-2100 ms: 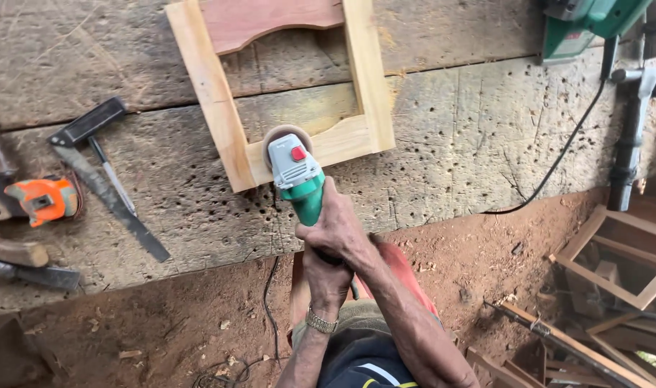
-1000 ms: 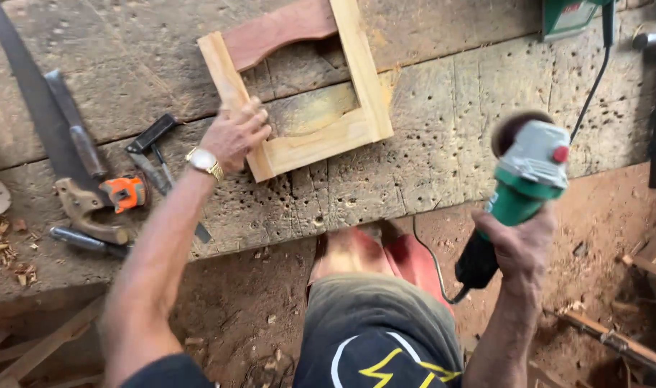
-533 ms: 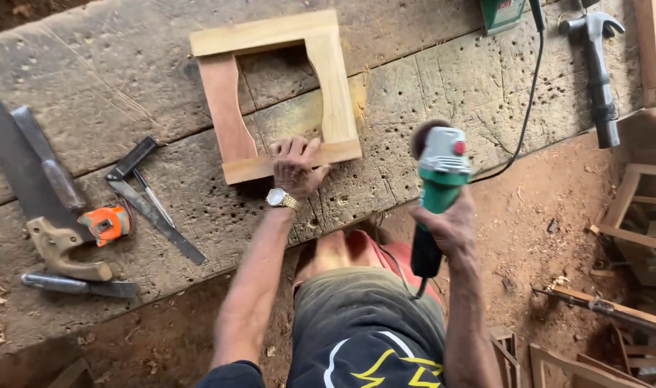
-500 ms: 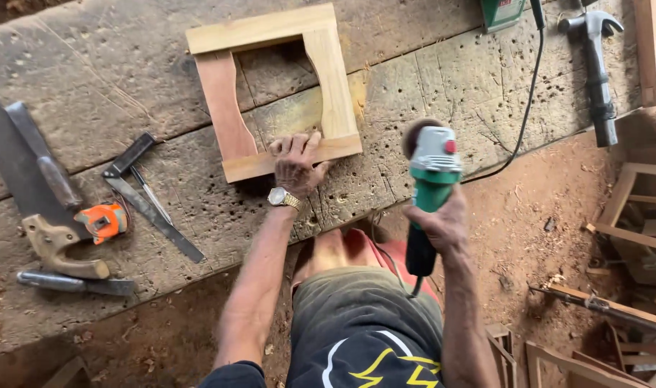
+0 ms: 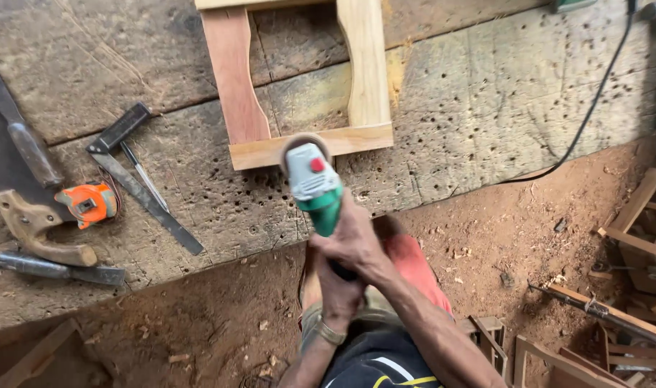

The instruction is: The person uses a green electric planer to smooth the edges of a wooden frame on a workbench. They then switch to a green angle grinder with a sanding disc to sand the frame's surfaces and edges, repositioning the frame multiple times to access different areas.

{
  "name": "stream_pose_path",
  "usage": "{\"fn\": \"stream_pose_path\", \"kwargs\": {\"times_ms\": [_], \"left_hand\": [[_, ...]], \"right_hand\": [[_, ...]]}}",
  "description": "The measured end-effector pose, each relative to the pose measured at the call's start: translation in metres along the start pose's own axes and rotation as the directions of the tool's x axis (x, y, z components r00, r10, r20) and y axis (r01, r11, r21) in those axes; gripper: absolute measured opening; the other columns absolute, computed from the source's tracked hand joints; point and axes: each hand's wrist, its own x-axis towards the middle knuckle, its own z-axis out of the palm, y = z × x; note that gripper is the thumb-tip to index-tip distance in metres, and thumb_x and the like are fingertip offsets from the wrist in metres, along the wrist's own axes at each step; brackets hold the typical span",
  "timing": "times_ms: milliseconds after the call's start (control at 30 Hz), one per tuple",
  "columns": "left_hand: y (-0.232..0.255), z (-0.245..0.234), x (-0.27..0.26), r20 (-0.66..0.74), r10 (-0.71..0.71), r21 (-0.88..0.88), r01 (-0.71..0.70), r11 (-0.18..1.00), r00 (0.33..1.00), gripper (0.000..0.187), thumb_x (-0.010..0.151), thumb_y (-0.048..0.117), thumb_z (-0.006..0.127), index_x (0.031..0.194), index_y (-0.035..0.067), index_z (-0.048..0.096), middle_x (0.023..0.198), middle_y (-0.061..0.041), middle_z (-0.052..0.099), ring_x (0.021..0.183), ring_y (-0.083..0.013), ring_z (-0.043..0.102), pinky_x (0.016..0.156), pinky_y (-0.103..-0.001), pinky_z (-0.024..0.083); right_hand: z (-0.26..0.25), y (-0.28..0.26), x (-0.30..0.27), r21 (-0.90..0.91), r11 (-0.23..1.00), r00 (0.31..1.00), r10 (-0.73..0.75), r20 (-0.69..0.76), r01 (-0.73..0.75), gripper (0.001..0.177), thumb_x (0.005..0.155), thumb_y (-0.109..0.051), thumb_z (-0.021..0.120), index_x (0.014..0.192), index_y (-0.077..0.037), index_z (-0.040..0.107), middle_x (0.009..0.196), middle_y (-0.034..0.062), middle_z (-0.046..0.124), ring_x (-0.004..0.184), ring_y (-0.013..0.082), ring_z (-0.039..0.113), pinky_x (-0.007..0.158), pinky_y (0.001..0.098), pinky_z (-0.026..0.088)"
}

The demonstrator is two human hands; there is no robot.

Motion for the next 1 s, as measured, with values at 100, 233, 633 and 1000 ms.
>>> {"fn": "stream_pose_path", "kwargs": {"times_ms": [100,233,633,1000], "left_hand": [[-0.005,-0.014,0.011,-0.304,0.445,0.098,-0.437,0.894,0.842,0.061,0.074,0.011,0.084,0.127,-0.003,0.056,0.109,-0.010,0.072,0.094,-0.0168,0.069,0.080,-0.031,0.058],[0.011,-0.023,0.008,-0.317,0.361,0.116,-0.342,0.933,0.877,0.061,0.072,0.016,0.085,0.123,-0.001,0.056,0.103,-0.009,0.073,0.090,-0.0153,0.070,0.077,-0.030,0.058],[0.016,0.011,0.017,-0.216,0.368,0.059,-0.364,0.930,0.904,0.062,0.073,0.015,0.086,0.126,-0.001,0.058,0.112,-0.008,0.071,0.099,-0.0156,0.068,0.085,-0.029,0.056],[0.019,0.045,0.029,-0.170,0.263,0.058,-0.256,0.965,0.950,0.070,0.067,0.016,0.090,0.126,0.002,0.055,0.109,-0.007,0.071,0.096,-0.0140,0.068,0.082,-0.030,0.058]], "right_hand": [[0.019,-0.019,0.010,-0.044,0.997,0.994,0.070,0.078,-0.067,0.062,0.069,-0.021,0.078,0.115,0.003,0.043,0.098,0.0209,0.067,0.082,0.0291,0.072,0.070,0.0389,0.064],[0.022,-0.027,0.017,-0.087,0.992,0.993,0.094,0.065,-0.088,0.059,0.067,-0.022,0.079,0.106,0.004,0.044,0.084,0.0224,0.068,0.074,0.0330,0.072,0.068,0.0440,0.059],[-0.011,0.000,0.009,-0.095,0.983,0.986,0.152,-0.073,-0.159,0.063,0.067,-0.021,0.081,0.114,0.003,0.046,0.090,0.0256,0.070,0.086,0.0420,0.073,0.076,0.0473,0.058],[-0.046,0.025,0.005,-0.063,0.986,0.974,0.141,-0.175,-0.154,0.073,0.064,-0.021,0.083,0.124,0.003,0.049,0.097,0.0248,0.073,0.093,0.0414,0.074,0.081,0.0467,0.059]]}}
